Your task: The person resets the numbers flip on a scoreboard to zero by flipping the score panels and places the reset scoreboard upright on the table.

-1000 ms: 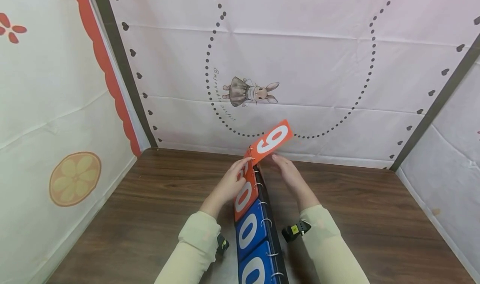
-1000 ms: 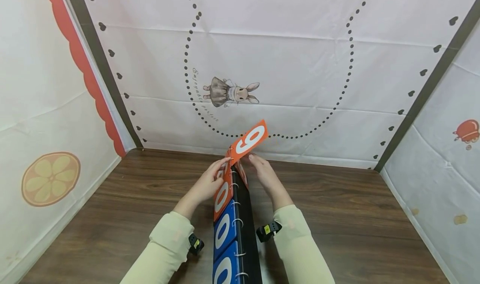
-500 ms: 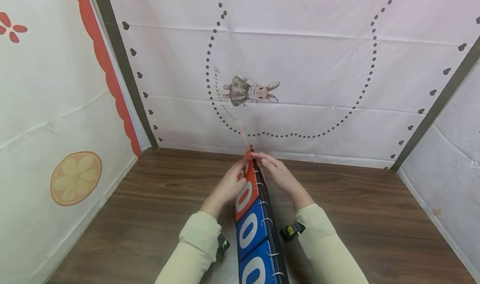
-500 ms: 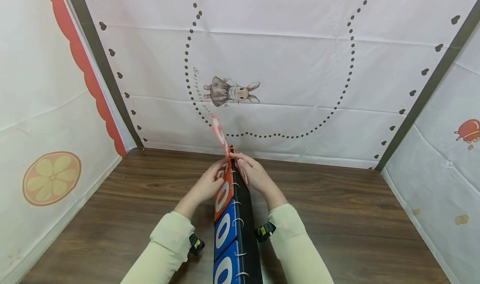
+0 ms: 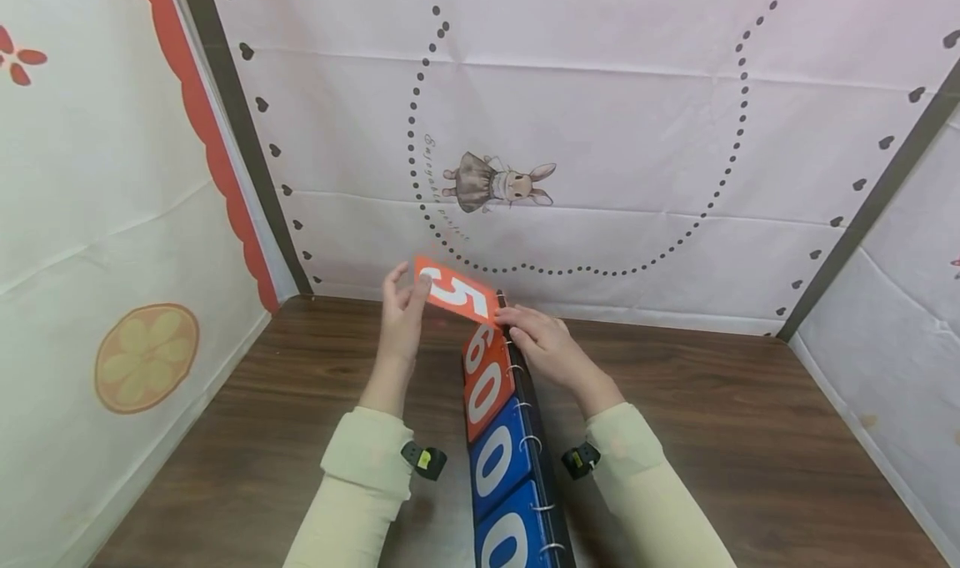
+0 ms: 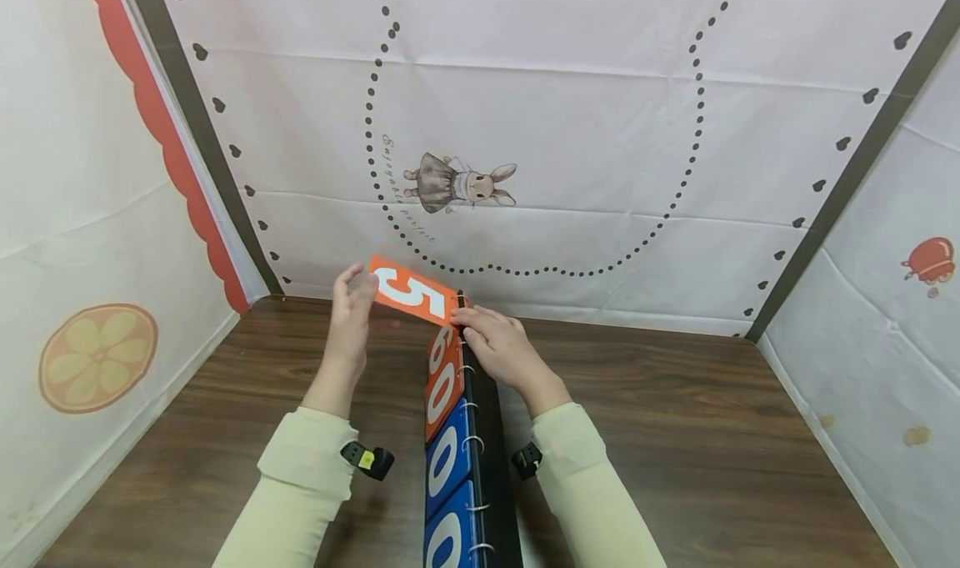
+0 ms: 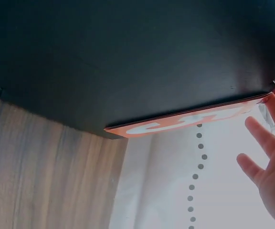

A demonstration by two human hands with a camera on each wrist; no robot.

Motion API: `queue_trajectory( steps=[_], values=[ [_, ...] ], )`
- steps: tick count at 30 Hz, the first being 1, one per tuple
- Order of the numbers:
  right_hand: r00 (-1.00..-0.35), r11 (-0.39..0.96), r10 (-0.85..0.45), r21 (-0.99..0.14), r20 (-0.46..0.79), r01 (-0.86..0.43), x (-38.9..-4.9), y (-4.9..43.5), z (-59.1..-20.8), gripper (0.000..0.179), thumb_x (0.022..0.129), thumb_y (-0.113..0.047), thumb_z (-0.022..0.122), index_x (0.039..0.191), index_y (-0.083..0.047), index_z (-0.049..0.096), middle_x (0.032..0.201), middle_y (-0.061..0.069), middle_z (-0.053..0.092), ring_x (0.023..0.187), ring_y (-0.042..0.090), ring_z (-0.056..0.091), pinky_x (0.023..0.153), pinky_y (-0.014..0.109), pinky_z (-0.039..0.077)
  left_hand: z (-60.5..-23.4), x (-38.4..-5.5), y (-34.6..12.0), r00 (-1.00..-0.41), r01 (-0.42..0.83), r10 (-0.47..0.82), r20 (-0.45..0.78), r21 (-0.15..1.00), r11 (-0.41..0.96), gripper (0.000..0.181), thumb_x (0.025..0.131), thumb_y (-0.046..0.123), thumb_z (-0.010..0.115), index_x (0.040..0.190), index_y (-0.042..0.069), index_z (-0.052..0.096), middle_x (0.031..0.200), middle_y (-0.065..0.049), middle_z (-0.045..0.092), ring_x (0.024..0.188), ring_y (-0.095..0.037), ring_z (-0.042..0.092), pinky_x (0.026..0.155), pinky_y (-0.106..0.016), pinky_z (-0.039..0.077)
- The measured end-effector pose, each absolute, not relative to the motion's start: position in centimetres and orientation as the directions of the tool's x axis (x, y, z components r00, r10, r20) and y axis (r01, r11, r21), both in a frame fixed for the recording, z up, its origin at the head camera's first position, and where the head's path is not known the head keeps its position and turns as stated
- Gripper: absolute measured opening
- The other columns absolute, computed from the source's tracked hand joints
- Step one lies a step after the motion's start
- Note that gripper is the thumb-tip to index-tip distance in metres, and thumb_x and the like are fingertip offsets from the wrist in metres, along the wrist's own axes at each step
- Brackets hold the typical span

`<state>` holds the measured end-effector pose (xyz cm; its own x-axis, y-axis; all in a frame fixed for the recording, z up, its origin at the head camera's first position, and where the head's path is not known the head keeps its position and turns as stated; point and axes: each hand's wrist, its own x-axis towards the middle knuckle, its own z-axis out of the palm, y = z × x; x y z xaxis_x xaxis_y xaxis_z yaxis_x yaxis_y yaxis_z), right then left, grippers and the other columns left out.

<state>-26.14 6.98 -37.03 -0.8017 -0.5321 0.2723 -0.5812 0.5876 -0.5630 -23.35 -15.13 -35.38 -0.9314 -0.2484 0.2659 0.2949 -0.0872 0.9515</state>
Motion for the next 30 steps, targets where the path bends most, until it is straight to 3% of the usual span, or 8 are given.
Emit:
queue_trajectory(
  steps=[4, 7, 11, 15, 18, 21, 25, 30],
  values=[
    [-0.808, 0.605, -0.525, -0.550, 0.266, -0.575, -26.2, 6.9, -37.2, 0.034, 0.098, -0.030, 0.041, 0.130, -0.027, 0.052, 0.139, -0.005, 0.045, 0.133, 0.018, 0.031, 0.106, 0.052, 0.019, -36.0, -23.6, -16.4, -0.932, 0.162, -0.328, 0.158, 0.987, 0.016, 0.056, 0.087, 0.020, 0.064, 0.136, 0.015, 0.037, 0.107, -0.010, 0.052, 0.082, -0.014, 0.053, 0.071, -0.027, 0.046],
    [-0.822, 0.528, -0.501, -0.657, 0.270, -0.538, -26.2, 7.2, -37.7, 0.035, 0.099, -0.026, 0.041, 0.133, -0.027, 0.050, 0.142, -0.002, 0.041, 0.133, 0.019, 0.031, 0.105, 0.052, 0.023, -37.5, -24.1, -17.0, -0.941, 0.048, -0.328, 0.077, 0.994, 0.096, 0.044, 0.086, 0.008, 0.064, 0.127, 0.008, 0.049, 0.108, -0.012, 0.053, 0.071, -0.013, 0.053, 0.062, -0.024, 0.049],
    [-0.827, 0.361, -0.455, -0.781, 0.330, -0.510, -26.4, 8.0, -38.6, 0.042, 0.098, -0.012, 0.043, 0.139, -0.022, 0.044, 0.146, 0.002, 0.034, 0.134, 0.021, 0.030, 0.104, 0.052, 0.026, -40.3, -24.8, -17.2, -0.960, -0.076, -0.280, -0.013, 0.974, 0.216, 0.039, 0.087, 0.010, 0.064, 0.125, 0.005, 0.053, 0.110, -0.016, 0.053, 0.075, -0.016, 0.054, 0.066, -0.032, 0.052],
    [-0.842, 0.341, -0.406, -0.796, 0.355, -0.500, -26.8, 8.7, -39.5, 0.050, 0.093, -0.002, 0.046, 0.140, -0.020, 0.042, 0.146, 0.001, 0.034, 0.134, 0.023, 0.029, 0.105, 0.052, 0.024, -42.7, -25.4, -16.4, -0.975, -0.132, -0.210, -0.069, 0.945, 0.299, 0.040, 0.089, 0.015, 0.062, 0.127, 0.004, 0.052, 0.112, -0.019, 0.054, 0.083, -0.024, 0.057, 0.070, -0.036, 0.053],
    [-0.882, 0.396, -0.375, -0.812, 0.285, -0.430, -27.0, 9.0, -40.2, 0.057, 0.090, 0.001, 0.049, 0.141, -0.022, 0.040, 0.145, 0.002, 0.036, 0.132, 0.025, 0.032, 0.103, 0.052, 0.027, -44.0, -25.7, -15.6, -0.982, -0.141, -0.170, -0.088, 0.932, 0.333, 0.040, 0.090, 0.016, 0.062, 0.126, 0.004, 0.052, 0.112, -0.020, 0.054, 0.084, -0.025, 0.057, 0.066, -0.032, 0.052],
    [-0.916, 0.442, -0.357, -0.830, 0.186, -0.341, -27.1, 9.2, -40.8, 0.062, 0.087, 0.003, 0.052, 0.142, -0.024, 0.038, 0.144, 0.007, 0.037, 0.131, 0.029, 0.033, 0.095, 0.053, 0.038, -44.8, -25.9, -14.7, -0.983, -0.153, -0.148, -0.107, 0.924, 0.350, 0.040, 0.090, 0.017, 0.061, 0.126, 0.003, 0.050, 0.111, -0.020, 0.054, 0.086, -0.026, 0.055, 0.063, -0.031, 0.051],
    [-0.929, 0.461, -0.362, -0.853, 0.072, -0.246, -27.3, 9.2, -41.7, 0.067, 0.085, 0.005, 0.055, 0.143, -0.023, 0.036, 0.145, 0.013, 0.034, 0.131, 0.036, 0.031, 0.090, 0.053, 0.042, -45.1, -26.1, -13.5, -0.979, -0.184, -0.151, -0.137, 0.912, 0.366, 0.041, 0.090, 0.020, 0.061, 0.126, 0.006, 0.047, 0.116, -0.019, 0.052, 0.093, -0.028, 0.053, 0.069, -0.034, 0.050],
    [-0.925, 0.474, -0.379, -0.861, -0.011, -0.184, -27.2, 9.2, -42.4, 0.071, 0.083, 0.004, 0.058, 0.144, -0.022, 0.033, 0.146, 0.014, 0.031, 0.129, 0.037, 0.034, 0.097, 0.053, 0.035, -45.6, -26.4, -12.5, -0.977, -0.188, -0.168, -0.132, 0.905, 0.381, 0.039, 0.091, 0.022, 0.060, 0.125, 0.007, 0.048, 0.117, -0.018, 0.051, 0.098, -0.030, 0.053, 0.078, -0.040, 0.049]
  ],
)
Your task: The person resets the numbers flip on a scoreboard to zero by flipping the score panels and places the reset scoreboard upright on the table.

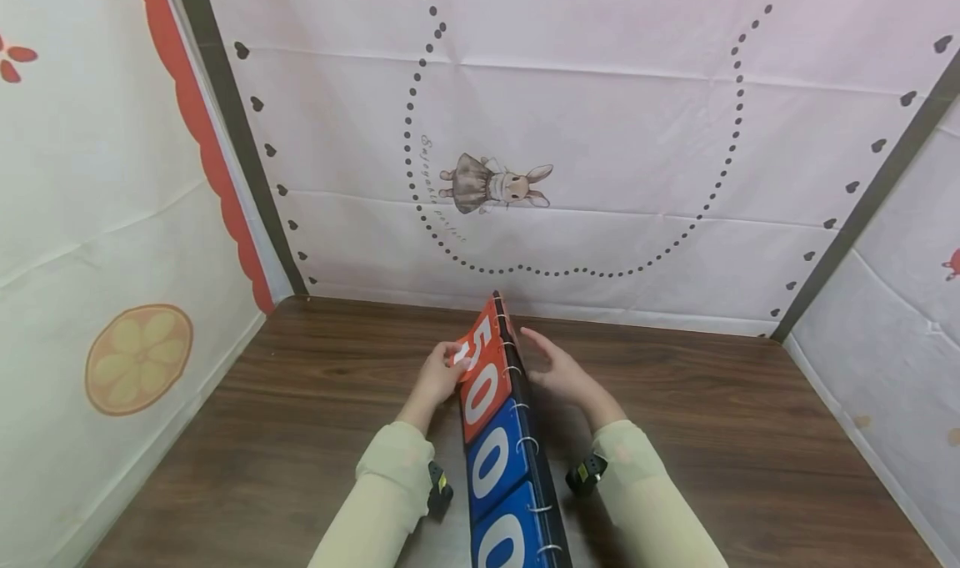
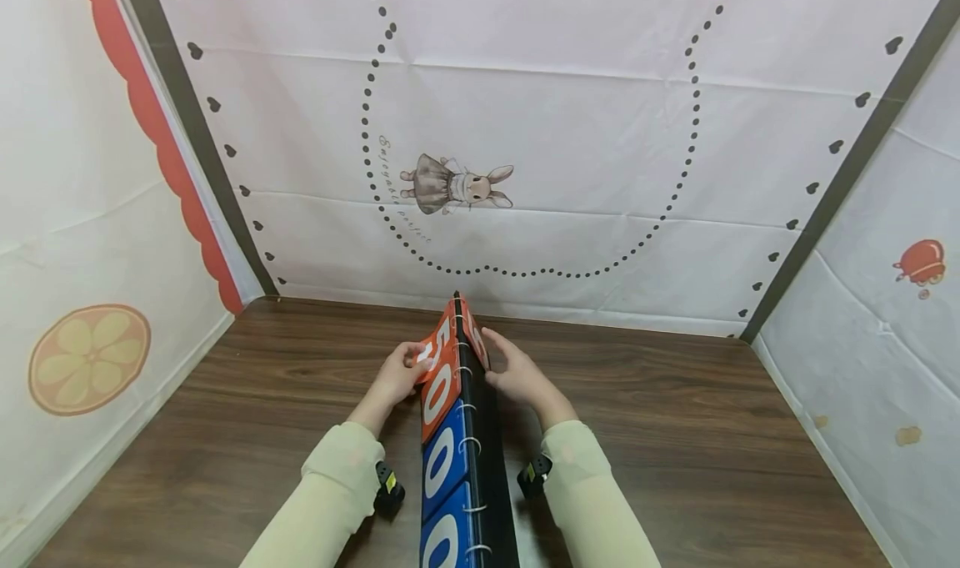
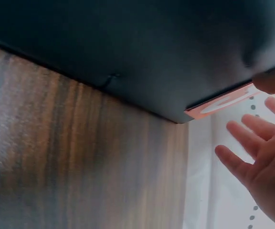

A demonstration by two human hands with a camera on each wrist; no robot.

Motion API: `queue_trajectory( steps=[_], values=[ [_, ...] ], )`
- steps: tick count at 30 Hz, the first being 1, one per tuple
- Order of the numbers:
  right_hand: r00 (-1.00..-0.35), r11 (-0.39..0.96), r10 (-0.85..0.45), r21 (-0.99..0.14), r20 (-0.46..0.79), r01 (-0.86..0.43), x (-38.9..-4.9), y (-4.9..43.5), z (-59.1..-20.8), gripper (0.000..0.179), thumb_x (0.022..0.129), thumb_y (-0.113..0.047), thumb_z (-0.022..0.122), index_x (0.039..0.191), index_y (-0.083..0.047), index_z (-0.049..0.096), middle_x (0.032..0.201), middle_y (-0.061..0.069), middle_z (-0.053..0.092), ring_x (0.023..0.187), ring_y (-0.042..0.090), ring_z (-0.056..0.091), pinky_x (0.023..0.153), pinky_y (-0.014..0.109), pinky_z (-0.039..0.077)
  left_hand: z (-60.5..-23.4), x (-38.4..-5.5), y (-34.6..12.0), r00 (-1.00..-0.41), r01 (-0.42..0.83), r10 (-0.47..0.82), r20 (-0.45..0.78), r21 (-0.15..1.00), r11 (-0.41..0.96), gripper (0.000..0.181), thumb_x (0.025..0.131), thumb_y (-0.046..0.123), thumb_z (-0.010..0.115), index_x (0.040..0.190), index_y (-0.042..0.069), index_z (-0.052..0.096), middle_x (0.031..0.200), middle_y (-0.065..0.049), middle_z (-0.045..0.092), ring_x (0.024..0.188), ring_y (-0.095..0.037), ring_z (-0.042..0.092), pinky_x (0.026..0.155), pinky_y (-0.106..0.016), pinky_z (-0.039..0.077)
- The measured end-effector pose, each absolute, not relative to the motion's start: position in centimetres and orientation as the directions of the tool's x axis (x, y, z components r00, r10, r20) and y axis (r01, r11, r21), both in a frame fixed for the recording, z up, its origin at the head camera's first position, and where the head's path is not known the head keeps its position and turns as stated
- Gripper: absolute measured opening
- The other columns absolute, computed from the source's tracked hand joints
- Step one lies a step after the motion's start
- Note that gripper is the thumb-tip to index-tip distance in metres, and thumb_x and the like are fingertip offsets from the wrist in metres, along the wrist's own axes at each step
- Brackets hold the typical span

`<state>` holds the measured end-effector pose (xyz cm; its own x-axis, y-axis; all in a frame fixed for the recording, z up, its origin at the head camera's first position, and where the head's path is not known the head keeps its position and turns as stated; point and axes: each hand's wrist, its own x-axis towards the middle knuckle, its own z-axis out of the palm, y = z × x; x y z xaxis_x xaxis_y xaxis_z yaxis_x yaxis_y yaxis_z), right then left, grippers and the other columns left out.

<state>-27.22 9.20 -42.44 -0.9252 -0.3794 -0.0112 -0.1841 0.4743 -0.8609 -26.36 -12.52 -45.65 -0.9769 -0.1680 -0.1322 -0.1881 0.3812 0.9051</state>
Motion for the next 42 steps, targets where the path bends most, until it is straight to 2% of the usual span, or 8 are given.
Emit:
queue_trajectory(
  steps=[6, 12, 19, 25, 32, 36, 40, 42],
  values=[
    [-0.904, 0.460, -0.423, -0.874, -0.060, -0.157, -27.4, 9.4, -43.4, 0.073, 0.083, 0.003, 0.059, 0.145, -0.022, 0.030, 0.145, 0.011, 0.034, 0.125, 0.032, 0.038, 0.096, 0.052, 0.037, -46.3, -26.3, -12.4, -0.978, -0.164, -0.186, -0.095, 0.897, 0.410, 0.037, 0.089, 0.024, 0.063, 0.120, 0.005, 0.053, 0.125, -0.020, 0.040, 0.110, -0.034, 0.046, 0.090, -0.050, 0.043],
    [-0.877, 0.408, -0.481, -0.891, -0.023, -0.201, -27.5, 9.6, -43.3, 0.073, 0.083, 0.001, 0.062, 0.145, -0.017, 0.029, 0.142, 0.011, 0.040, 0.130, 0.032, 0.034, 0.096, 0.051, 0.038, -45.3, -25.8, -12.8, -0.988, -0.060, -0.156, -0.004, 0.932, 0.357, 0.034, 0.090, 0.016, 0.060, 0.122, 0.006, 0.052, 0.126, -0.017, 0.040, 0.111, -0.033, 0.046, 0.089, -0.048, 0.044],
    [-0.907, 0.439, -0.421, -0.879, -0.017, -0.187, -27.4, 10.0, -43.6, 0.068, 0.084, -0.011, 0.067, 0.143, -0.020, 0.034, 0.132, 0.007, 0.050, 0.123, 0.028, 0.044, 0.096, 0.049, 0.039, -43.0, -25.3, -13.7, -0.977, 0.104, -0.149, 0.154, 0.949, 0.298, 0.029, 0.090, 0.009, 0.056, 0.119, 0.004, 0.054, 0.123, -0.016, 0.043, 0.117, -0.031, 0.044, 0.097, -0.045, 0.038],
    [-0.945, 0.481, -0.328, -0.861, -0.004, -0.163, -27.1, 9.9, -43.7, 0.052, 0.087, -0.007, 0.059, 0.135, -0.022, 0.045, 0.126, 0.005, 0.055, 0.116, 0.027, 0.051, 0.092, 0.047, 0.043, -41.5, -25.0, -13.2, -0.967, 0.188, -0.105, 0.233, 0.928, 0.323, 0.027, 0.091, 0.008, 0.055, 0.118, 0.009, 0.057, 0.123, -0.011, 0.048, 0.117, -0.026, 0.045, 0.098, -0.045, 0.037],
    [-0.953, 0.476, -0.134, -0.825, 0.273, -0.303, -27.3, 10.5, -42.9, 0.034, 0.085, 0.002, 0.053, 0.118, -0.004, 0.060, 0.127, 0.019, 0.052, 0.119, 0.032, 0.047, 0.095, 0.047, 0.040, -40.2, -24.5, -11.7, -0.941, 0.335, 0.120, 0.315, 0.830, 0.446, 0.042, 0.091, 0.001, 0.047, 0.130, 0.017, 0.054, 0.138, -0.001, 0.043, 0.128, -0.024, 0.033, 0.098, -0.053, 0.035],
    [-0.942, 0.389, -0.014, -0.866, 0.336, -0.314, -27.5, 10.7, -42.6, 0.049, 0.089, -0.004, 0.054, 0.136, 0.000, 0.041, 0.142, 0.021, 0.034, 0.129, 0.033, 0.033, 0.101, 0.048, 0.033, -40.1, -24.2, -11.1, -0.953, 0.301, 0.146, 0.264, 0.813, 0.498, 0.047, 0.092, 0.003, 0.046, 0.135, 0.022, 0.048, 0.142, -0.002, 0.039, 0.130, -0.026, 0.032, 0.098, -0.054, 0.034],
    [-0.977, 0.178, 0.067, -0.966, 0.202, -0.188, -27.3, 10.5, -41.5, 0.082, 0.091, -0.017, 0.058, 0.148, -0.011, 0.001, 0.151, 0.017, 0.011, 0.134, 0.033, 0.022, 0.103, 0.047, 0.031, -40.1, -23.9, -10.9, -0.974, 0.226, 0.117, 0.193, 0.848, 0.480, 0.047, 0.093, 0.007, 0.046, 0.136, 0.026, 0.045, 0.142, -0.006, 0.037, 0.127, -0.028, 0.036, 0.096, -0.055, 0.036],
    [-0.987, 0.078, 0.070, -0.987, 0.144, -0.138, -27.0, 10.2, -40.7, 0.084, 0.090, -0.022, 0.060, 0.148, -0.013, 0.000, 0.150, 0.018, 0.015, 0.132, 0.034, 0.027, 0.101, 0.047, 0.034, -40.1, -23.9, -10.8, -0.977, 0.211, 0.111, 0.180, 0.856, 0.472, 0.046, 0.093, 0.008, 0.047, 0.135, 0.027, 0.045, 0.142, -0.007, 0.036, 0.125, -0.028, 0.038, 0.095, -0.055, 0.037]
  ],
)
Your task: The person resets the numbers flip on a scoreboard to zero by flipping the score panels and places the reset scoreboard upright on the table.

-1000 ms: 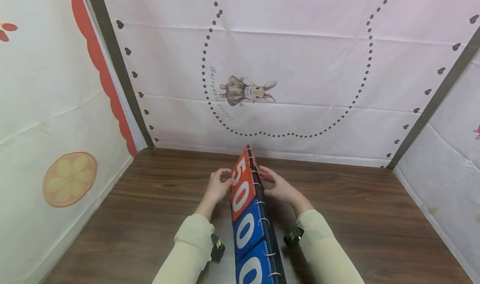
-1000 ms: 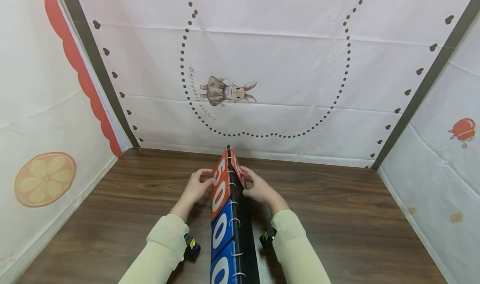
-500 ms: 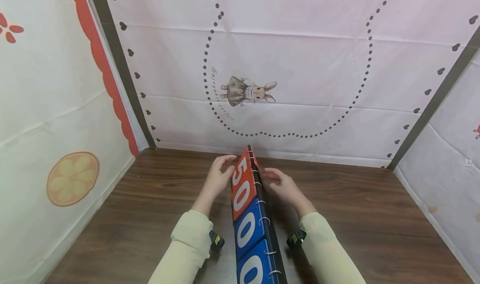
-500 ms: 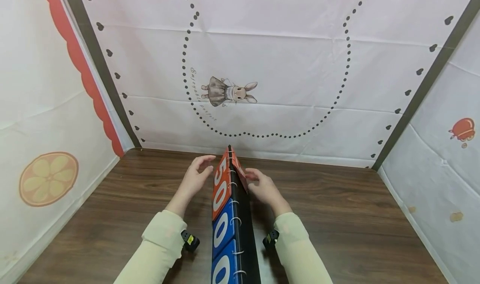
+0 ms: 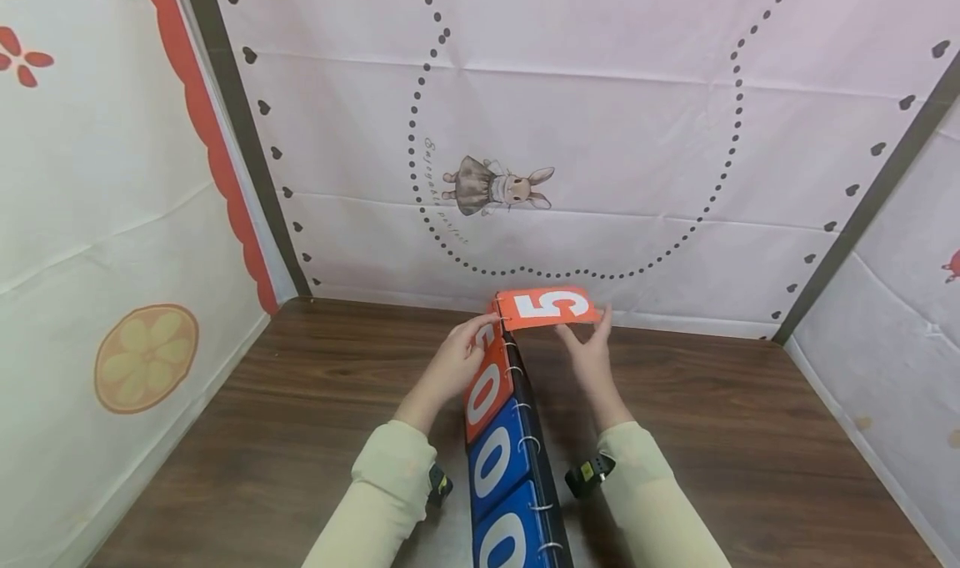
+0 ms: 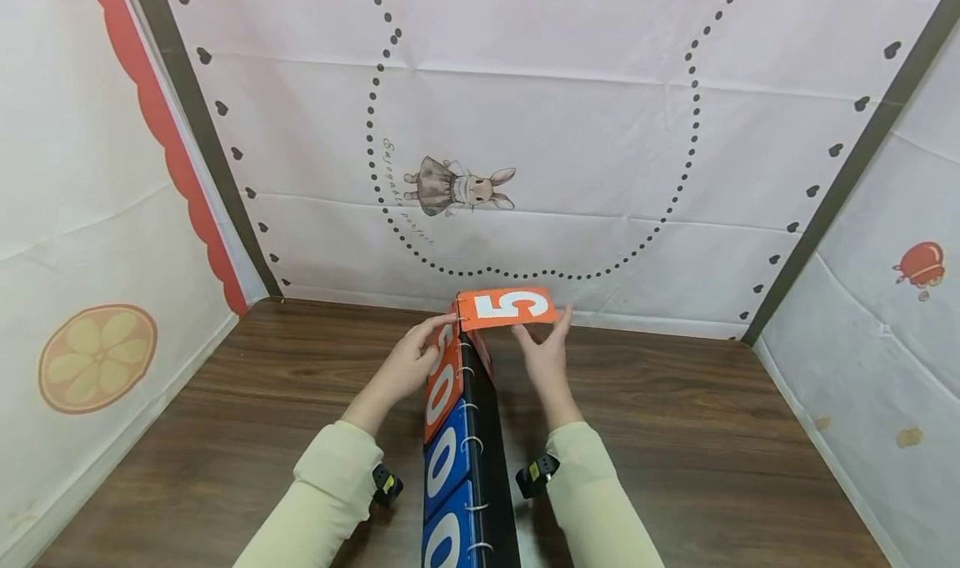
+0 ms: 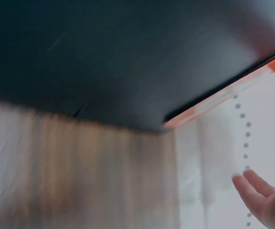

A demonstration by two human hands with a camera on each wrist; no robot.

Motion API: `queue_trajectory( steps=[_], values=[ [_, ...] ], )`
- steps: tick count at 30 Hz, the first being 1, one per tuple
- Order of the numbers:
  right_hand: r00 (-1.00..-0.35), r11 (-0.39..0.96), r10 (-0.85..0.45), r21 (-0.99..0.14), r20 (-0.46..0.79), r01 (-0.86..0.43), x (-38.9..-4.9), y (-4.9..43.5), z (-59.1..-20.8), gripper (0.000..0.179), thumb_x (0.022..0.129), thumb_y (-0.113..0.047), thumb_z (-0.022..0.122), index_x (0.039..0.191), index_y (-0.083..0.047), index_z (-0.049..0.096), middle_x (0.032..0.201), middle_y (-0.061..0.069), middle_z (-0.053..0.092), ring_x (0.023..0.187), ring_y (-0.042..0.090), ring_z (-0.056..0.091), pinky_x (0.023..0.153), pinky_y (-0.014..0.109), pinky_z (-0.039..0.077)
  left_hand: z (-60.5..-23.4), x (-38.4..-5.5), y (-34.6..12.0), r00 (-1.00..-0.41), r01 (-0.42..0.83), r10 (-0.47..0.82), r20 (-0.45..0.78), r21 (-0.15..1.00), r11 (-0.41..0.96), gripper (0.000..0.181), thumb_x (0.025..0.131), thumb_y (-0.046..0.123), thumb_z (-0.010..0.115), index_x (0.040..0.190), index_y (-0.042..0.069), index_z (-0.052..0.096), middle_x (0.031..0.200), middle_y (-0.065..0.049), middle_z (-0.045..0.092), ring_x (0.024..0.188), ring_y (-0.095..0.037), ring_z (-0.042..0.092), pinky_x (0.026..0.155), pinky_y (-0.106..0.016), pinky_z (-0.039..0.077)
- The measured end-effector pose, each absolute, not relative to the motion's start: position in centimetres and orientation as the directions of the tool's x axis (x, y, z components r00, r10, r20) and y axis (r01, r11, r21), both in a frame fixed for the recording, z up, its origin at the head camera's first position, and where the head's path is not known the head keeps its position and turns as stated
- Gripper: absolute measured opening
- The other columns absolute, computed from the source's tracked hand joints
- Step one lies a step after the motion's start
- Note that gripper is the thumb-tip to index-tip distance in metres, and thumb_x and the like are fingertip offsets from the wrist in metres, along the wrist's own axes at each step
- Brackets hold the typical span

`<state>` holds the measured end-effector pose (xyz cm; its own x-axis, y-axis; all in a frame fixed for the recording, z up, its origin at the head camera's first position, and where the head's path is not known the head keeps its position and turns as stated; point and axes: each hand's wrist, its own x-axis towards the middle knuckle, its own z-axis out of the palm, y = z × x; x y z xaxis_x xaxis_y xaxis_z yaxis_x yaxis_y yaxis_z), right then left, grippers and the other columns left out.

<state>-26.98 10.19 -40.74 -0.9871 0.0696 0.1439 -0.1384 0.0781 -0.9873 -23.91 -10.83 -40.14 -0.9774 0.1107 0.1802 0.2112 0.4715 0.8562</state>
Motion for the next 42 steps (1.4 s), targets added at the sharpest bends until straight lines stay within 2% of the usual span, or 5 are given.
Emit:
queue_trajectory(
  steps=[8, 21, 27, 33, 42],
  values=[
    [-0.976, 0.119, -0.136, -0.975, 0.171, -0.188, -26.5, 8.7, -38.3, 0.051, 0.096, -0.026, 0.048, 0.138, 0.002, 0.039, 0.138, 0.021, 0.041, 0.123, 0.036, 0.042, 0.099, 0.050, 0.035, -40.0, -23.9, -10.7, -0.979, 0.204, 0.103, 0.176, 0.858, 0.472, 0.048, 0.092, 0.006, 0.048, 0.136, 0.026, 0.045, 0.142, -0.008, 0.037, 0.121, -0.028, 0.042, 0.094, -0.053, 0.039],
    [-0.834, 0.276, -0.505, -0.874, 0.223, -0.401, -26.1, 6.6, -37.4, 0.040, 0.101, -0.023, 0.038, 0.138, -0.009, 0.043, 0.142, 0.012, 0.038, 0.127, 0.030, 0.037, 0.102, 0.051, 0.031, -40.4, -24.1, -10.8, -0.968, 0.250, 0.124, 0.218, 0.872, 0.422, 0.058, 0.090, 0.002, 0.048, 0.143, 0.018, 0.030, 0.139, -0.013, 0.040, 0.122, -0.034, 0.042, 0.096, -0.056, 0.036],
    [-0.810, 0.346, -0.538, -0.814, 0.234, -0.466, -26.1, 6.2, -37.4, 0.036, 0.100, -0.022, 0.038, 0.134, -0.014, 0.049, 0.142, 0.005, 0.039, 0.127, 0.025, 0.037, 0.100, 0.051, 0.033, -40.8, -24.1, -11.7, -0.975, 0.221, 0.012, 0.221, 0.974, 0.040, 0.057, 0.091, 0.001, 0.037, 0.144, 0.013, 0.018, 0.138, -0.016, 0.040, 0.125, -0.032, 0.040, 0.097, -0.051, 0.036],
    [-0.839, 0.460, -0.502, -0.757, 0.209, -0.464, -25.8, 6.0, -37.2, 0.035, 0.099, -0.027, 0.039, 0.131, -0.022, 0.052, 0.142, -0.002, 0.039, 0.129, 0.023, 0.033, 0.100, 0.054, 0.030, -39.9, -23.9, -14.3, -0.916, 0.352, -0.330, 0.227, 0.850, -0.393, 0.034, 0.099, 0.031, 0.024, 0.119, 0.011, 0.043, 0.089, -0.002, 0.064, 0.077, -0.016, 0.060, 0.065, -0.030, 0.046],
    [-0.845, 0.479, -0.488, -0.742, 0.220, -0.470, -26.0, 6.2, -37.5, 0.035, 0.099, -0.028, 0.040, 0.131, -0.023, 0.053, 0.143, -0.006, 0.039, 0.133, 0.020, 0.028, 0.103, 0.054, 0.026, -39.9, -24.1, -17.1, -0.899, 0.188, -0.433, 0.073, 0.955, -0.231, 0.051, 0.085, 0.011, 0.066, 0.130, 0.009, 0.041, 0.087, -0.002, 0.055, 0.070, -0.009, 0.057, 0.065, -0.025, 0.050]
  ],
)
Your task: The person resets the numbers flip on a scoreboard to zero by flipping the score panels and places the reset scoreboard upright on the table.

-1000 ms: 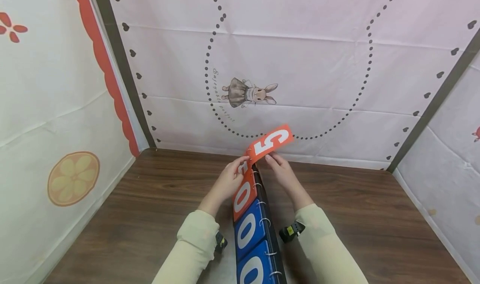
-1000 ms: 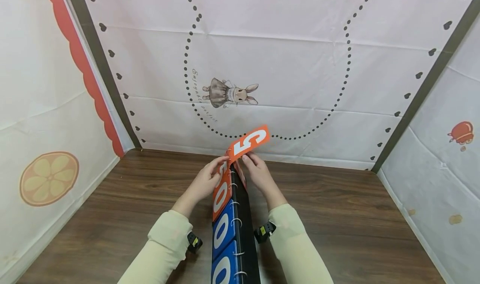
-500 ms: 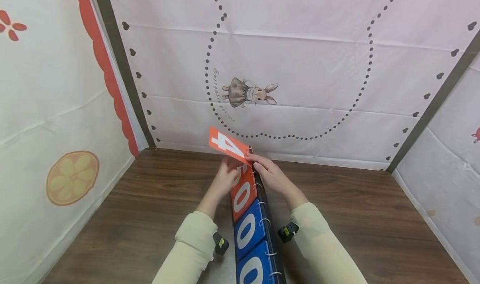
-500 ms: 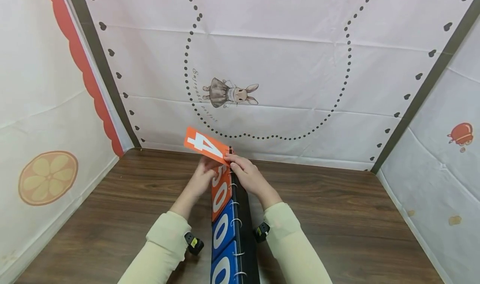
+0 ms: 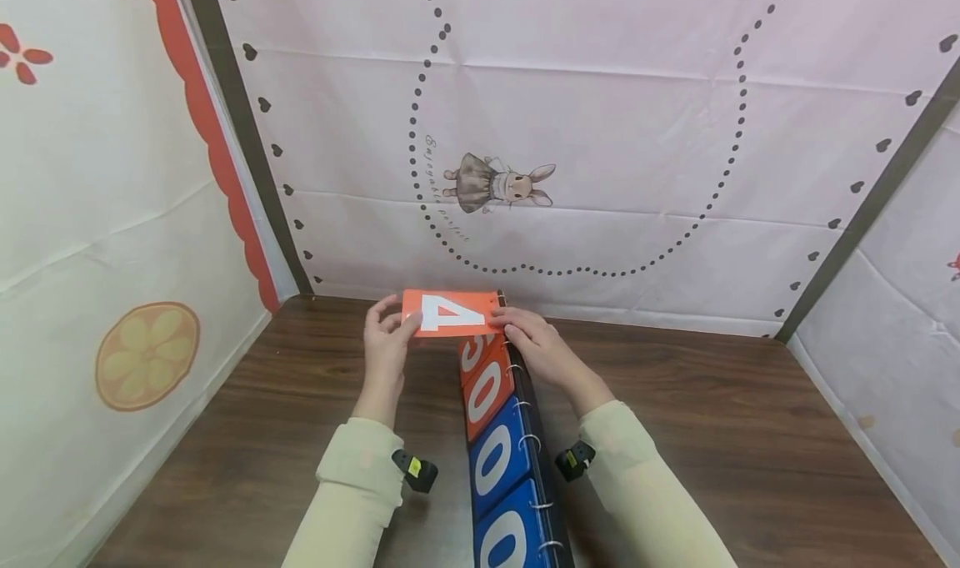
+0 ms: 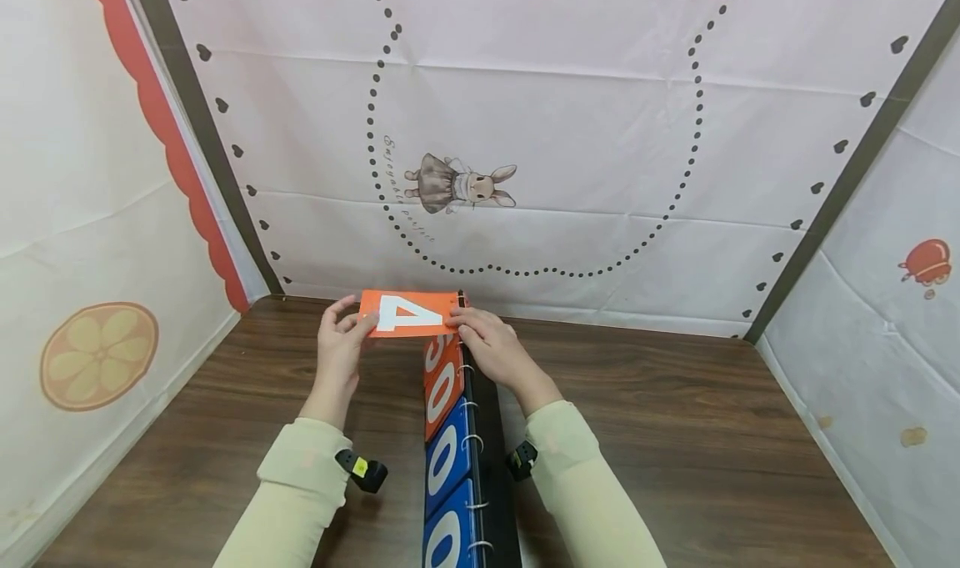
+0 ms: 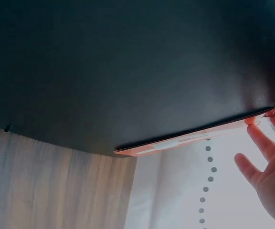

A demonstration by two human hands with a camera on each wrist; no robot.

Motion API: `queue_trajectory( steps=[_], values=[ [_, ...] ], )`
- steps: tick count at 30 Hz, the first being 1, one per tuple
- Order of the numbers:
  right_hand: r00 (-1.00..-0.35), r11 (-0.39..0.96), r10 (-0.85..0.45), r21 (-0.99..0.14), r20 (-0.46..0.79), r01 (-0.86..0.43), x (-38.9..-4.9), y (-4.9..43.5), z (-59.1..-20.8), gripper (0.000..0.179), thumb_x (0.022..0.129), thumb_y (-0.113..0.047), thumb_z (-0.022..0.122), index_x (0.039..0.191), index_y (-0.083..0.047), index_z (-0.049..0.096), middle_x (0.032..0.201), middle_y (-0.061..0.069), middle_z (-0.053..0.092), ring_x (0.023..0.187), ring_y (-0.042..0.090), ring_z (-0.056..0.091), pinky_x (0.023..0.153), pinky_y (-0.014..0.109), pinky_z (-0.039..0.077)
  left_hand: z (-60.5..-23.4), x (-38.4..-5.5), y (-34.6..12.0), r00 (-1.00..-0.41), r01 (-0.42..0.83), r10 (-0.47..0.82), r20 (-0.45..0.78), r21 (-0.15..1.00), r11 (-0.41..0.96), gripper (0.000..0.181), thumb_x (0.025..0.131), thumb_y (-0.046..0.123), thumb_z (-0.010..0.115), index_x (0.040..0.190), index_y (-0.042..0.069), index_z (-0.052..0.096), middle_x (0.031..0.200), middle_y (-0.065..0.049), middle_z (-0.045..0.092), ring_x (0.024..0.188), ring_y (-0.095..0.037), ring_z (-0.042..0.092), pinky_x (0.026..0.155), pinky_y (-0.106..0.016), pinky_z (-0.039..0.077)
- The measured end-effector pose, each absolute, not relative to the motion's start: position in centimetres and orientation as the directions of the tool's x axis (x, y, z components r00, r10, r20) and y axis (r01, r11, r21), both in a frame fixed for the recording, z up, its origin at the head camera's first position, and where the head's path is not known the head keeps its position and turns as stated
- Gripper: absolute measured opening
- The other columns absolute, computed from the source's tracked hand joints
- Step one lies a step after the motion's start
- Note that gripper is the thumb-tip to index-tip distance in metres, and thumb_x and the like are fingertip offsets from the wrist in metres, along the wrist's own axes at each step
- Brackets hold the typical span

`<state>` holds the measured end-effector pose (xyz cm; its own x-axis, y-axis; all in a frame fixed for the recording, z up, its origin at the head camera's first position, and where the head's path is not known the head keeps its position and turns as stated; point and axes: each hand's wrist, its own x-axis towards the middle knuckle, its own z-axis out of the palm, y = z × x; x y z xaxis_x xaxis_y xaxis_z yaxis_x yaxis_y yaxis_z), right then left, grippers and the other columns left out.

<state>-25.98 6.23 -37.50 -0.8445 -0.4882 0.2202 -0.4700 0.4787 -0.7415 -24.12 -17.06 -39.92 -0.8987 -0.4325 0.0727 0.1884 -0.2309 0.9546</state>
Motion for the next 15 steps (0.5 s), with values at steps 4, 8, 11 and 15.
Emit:
queue_trajectory(
  steps=[4, 8, 11, 15],
  values=[
    [-0.841, 0.325, -0.472, -0.835, 0.263, -0.443, -25.3, 6.9, -37.0, 0.040, 0.099, -0.015, 0.038, 0.140, -0.013, 0.041, 0.149, 0.001, 0.028, 0.136, 0.023, 0.024, 0.105, 0.053, 0.023, -41.0, -24.6, -17.1, -0.898, 0.060, -0.440, -0.005, 0.989, -0.134, 0.046, 0.083, 0.008, 0.068, 0.125, 0.009, 0.049, 0.090, -0.005, 0.058, 0.068, -0.009, 0.057, 0.065, -0.030, 0.053],
    [-0.871, 0.205, -0.418, -0.907, 0.259, -0.368, -25.4, 8.1, -37.1, 0.044, 0.098, -0.004, 0.036, 0.142, -0.007, 0.036, 0.149, 0.007, 0.027, 0.135, 0.027, 0.027, 0.106, 0.049, 0.023, -42.5, -25.1, -17.0, -0.908, -0.017, -0.417, -0.045, 0.997, -0.070, 0.046, 0.083, 0.008, 0.068, 0.126, 0.007, 0.049, 0.096, -0.010, 0.058, 0.068, -0.010, 0.057, 0.060, -0.026, 0.051],
    [-0.900, 0.216, -0.381, -0.927, 0.209, -0.307, -26.4, 8.8, -38.7, 0.045, 0.097, -0.006, 0.037, 0.142, -0.011, 0.037, 0.147, 0.010, 0.032, 0.133, 0.028, 0.031, 0.104, 0.049, 0.027, -43.6, -25.4, -16.6, -0.925, -0.046, -0.378, -0.047, 0.999, -0.012, 0.046, 0.084, 0.007, 0.067, 0.126, 0.004, 0.050, 0.097, -0.015, 0.057, 0.067, -0.011, 0.055, 0.054, -0.022, 0.049],
    [-0.924, 0.293, -0.352, -0.920, 0.151, -0.262, -26.8, 9.1, -40.3, 0.051, 0.091, -0.001, 0.043, 0.140, -0.013, 0.039, 0.144, 0.013, 0.036, 0.132, 0.030, 0.032, 0.102, 0.052, 0.030, -44.9, -25.6, -15.6, -0.955, -0.085, -0.291, -0.046, 0.989, 0.121, 0.037, 0.085, 0.009, 0.066, 0.120, 0.001, 0.056, 0.101, -0.019, 0.058, 0.069, -0.014, 0.054, 0.056, -0.025, 0.050]
  ],
)
